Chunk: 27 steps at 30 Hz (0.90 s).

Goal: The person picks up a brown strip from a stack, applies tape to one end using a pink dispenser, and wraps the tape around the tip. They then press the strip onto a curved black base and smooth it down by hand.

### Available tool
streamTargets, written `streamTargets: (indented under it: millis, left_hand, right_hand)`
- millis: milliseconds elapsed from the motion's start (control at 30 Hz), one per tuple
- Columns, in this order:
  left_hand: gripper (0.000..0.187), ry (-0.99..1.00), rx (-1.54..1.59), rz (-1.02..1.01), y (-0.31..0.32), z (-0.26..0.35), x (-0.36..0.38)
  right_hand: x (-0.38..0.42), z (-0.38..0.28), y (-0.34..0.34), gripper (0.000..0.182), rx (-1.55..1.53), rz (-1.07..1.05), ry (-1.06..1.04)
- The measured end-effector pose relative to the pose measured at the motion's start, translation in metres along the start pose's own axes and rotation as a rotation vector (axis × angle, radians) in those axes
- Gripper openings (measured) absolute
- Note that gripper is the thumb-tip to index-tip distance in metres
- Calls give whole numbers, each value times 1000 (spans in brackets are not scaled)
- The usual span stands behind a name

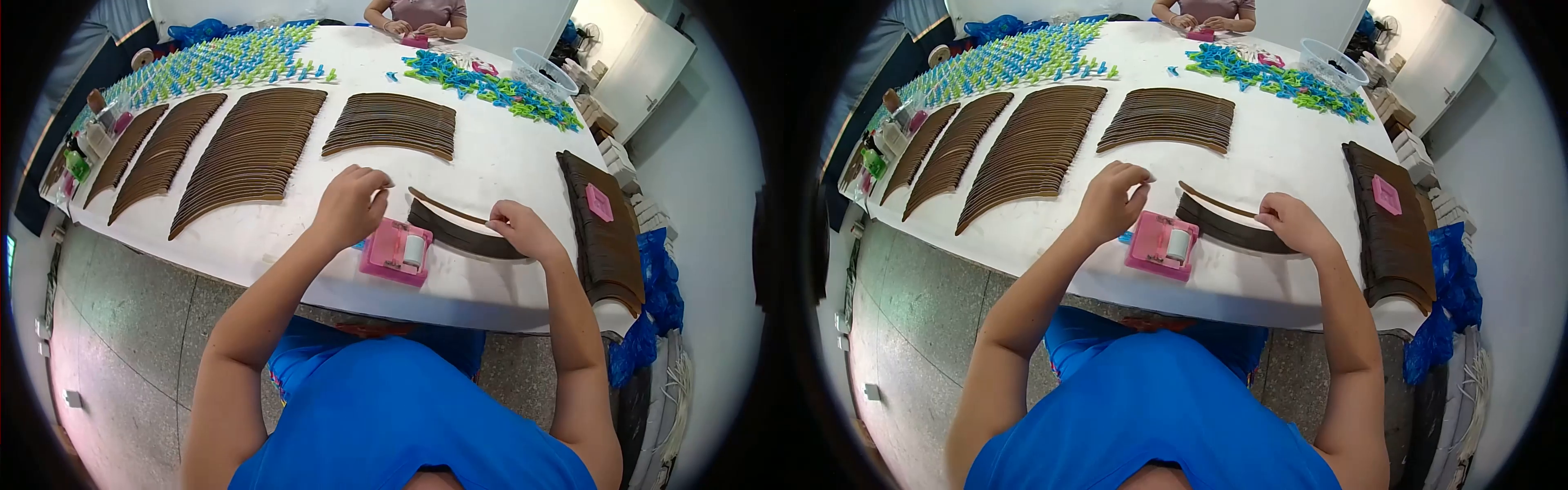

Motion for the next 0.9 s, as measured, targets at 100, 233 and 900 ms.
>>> streamTargets:
  millis: [100,233,900]
  left_hand:
    - [10,231,-61,64,8,49,-30]
    - [5,314,-115,-225,32,84,-45]
    - [14,471,-358,-567,0,96,-38]
  right_hand:
    - [16,-68,-12,14,62,111,-84]
    - [38,-126,-18,13,-6,242,-264]
    - [44,-130,33,16,-193,124,-273]
Point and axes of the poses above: each hand's wrist, its own x-axis away from the middle knuckle, its own y-axis out of the palm, z = x × y, the point moved 9 cm from there along -x, towards the middle knuckle, and after that the axes turned 14 degrees about y, right-handed, at the moved point
